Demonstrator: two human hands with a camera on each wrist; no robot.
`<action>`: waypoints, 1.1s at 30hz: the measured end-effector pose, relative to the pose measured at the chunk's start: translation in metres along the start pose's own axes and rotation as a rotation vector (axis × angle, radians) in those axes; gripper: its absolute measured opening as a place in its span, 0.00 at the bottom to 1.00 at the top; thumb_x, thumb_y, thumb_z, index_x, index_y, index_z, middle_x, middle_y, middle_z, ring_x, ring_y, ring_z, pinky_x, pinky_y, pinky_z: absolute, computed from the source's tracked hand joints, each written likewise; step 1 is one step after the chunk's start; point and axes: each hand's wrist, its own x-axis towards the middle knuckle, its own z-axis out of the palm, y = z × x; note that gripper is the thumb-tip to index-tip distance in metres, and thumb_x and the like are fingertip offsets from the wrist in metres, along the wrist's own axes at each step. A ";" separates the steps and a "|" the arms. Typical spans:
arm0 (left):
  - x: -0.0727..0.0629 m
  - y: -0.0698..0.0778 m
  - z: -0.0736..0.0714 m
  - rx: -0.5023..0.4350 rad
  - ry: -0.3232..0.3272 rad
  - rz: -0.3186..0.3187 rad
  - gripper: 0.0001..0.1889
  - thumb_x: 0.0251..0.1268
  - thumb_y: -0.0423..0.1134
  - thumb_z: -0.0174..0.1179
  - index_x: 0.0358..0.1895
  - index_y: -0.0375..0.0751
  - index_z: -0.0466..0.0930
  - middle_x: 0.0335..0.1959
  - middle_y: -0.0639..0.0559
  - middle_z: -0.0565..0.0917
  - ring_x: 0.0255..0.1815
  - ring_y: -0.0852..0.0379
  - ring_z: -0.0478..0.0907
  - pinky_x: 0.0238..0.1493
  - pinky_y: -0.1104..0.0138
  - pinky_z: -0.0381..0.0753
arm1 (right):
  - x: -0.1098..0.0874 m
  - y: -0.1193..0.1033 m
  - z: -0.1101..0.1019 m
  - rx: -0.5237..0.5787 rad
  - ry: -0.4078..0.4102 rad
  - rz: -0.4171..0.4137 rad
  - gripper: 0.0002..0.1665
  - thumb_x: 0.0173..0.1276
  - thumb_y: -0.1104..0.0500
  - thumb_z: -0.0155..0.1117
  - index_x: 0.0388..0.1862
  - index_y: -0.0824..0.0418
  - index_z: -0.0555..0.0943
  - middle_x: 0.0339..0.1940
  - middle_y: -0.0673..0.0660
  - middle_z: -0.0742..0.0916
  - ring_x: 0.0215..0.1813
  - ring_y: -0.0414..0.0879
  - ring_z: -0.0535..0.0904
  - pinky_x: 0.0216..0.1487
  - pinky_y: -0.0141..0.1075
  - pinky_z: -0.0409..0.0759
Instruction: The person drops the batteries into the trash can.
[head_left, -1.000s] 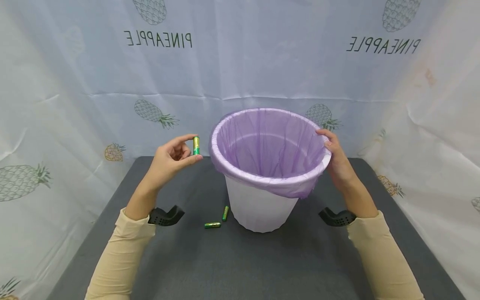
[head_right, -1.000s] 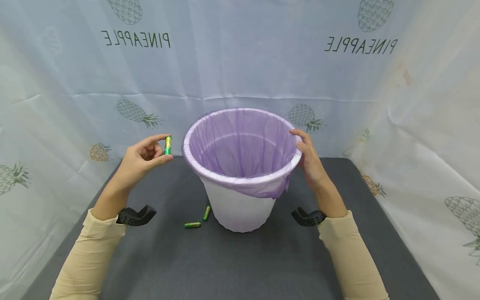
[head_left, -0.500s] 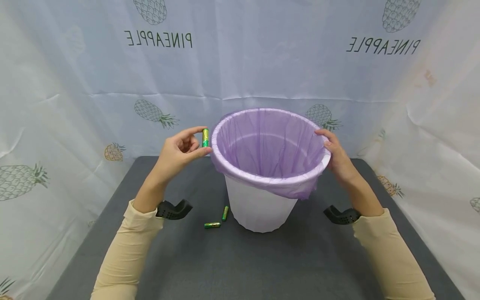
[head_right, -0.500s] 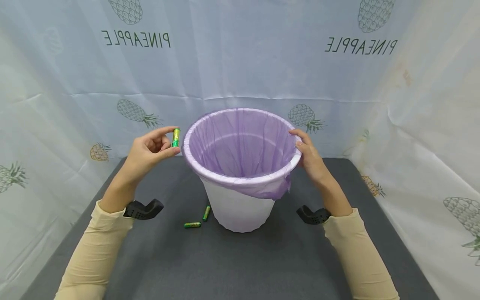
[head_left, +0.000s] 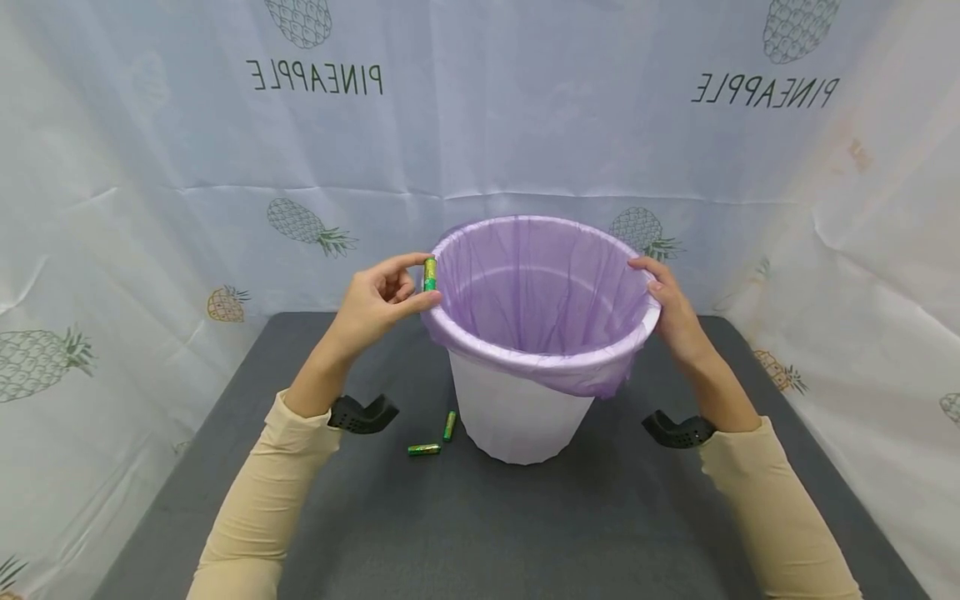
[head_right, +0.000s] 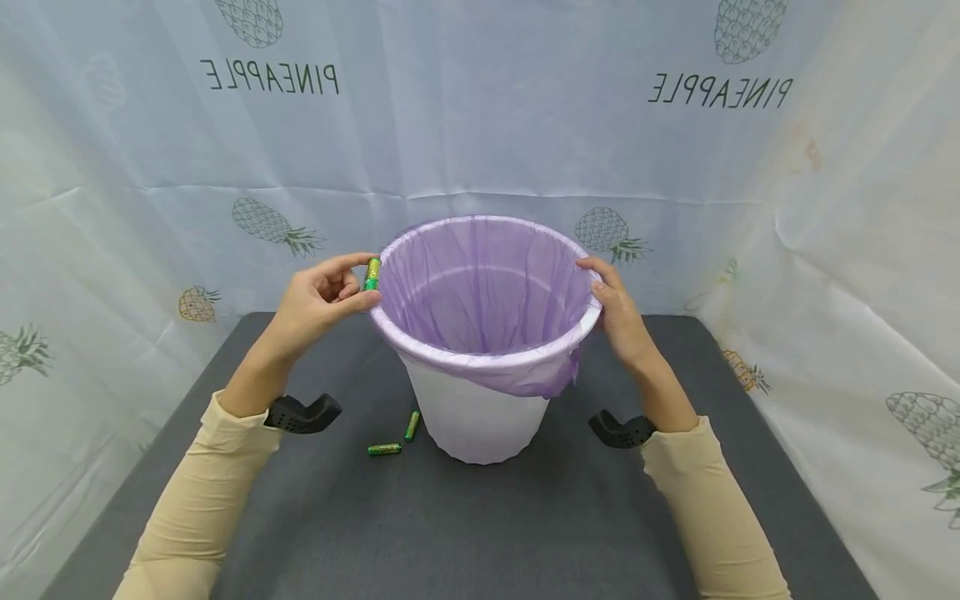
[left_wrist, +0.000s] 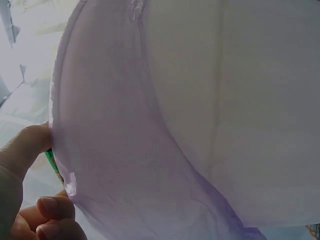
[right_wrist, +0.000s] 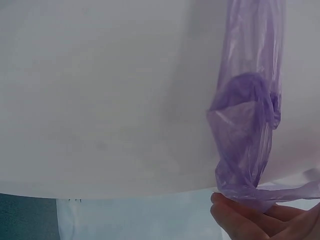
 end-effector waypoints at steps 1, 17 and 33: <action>0.001 -0.001 0.001 0.003 0.000 -0.012 0.24 0.58 0.34 0.67 0.59 0.41 0.76 0.24 0.57 0.61 0.23 0.65 0.55 0.25 0.73 0.58 | 0.000 0.000 0.000 0.001 0.001 -0.002 0.18 0.77 0.53 0.37 0.59 0.41 0.70 0.55 0.48 0.69 0.35 0.36 0.76 0.32 0.25 0.77; 0.004 -0.008 0.008 -0.052 -0.029 -0.009 0.23 0.64 0.32 0.60 0.63 0.34 0.73 0.23 0.61 0.65 0.23 0.68 0.60 0.26 0.77 0.60 | 0.000 0.000 0.000 -0.005 0.004 -0.003 0.18 0.77 0.53 0.36 0.60 0.42 0.69 0.54 0.48 0.69 0.34 0.36 0.76 0.31 0.26 0.77; -0.030 -0.040 0.000 -0.063 0.064 0.090 0.18 0.66 0.29 0.56 0.59 0.28 0.74 0.24 0.64 0.72 0.21 0.68 0.61 0.26 0.71 0.63 | 0.000 0.003 0.000 0.021 0.009 -0.001 0.18 0.76 0.52 0.37 0.59 0.43 0.70 0.58 0.48 0.67 0.41 0.37 0.75 0.36 0.25 0.77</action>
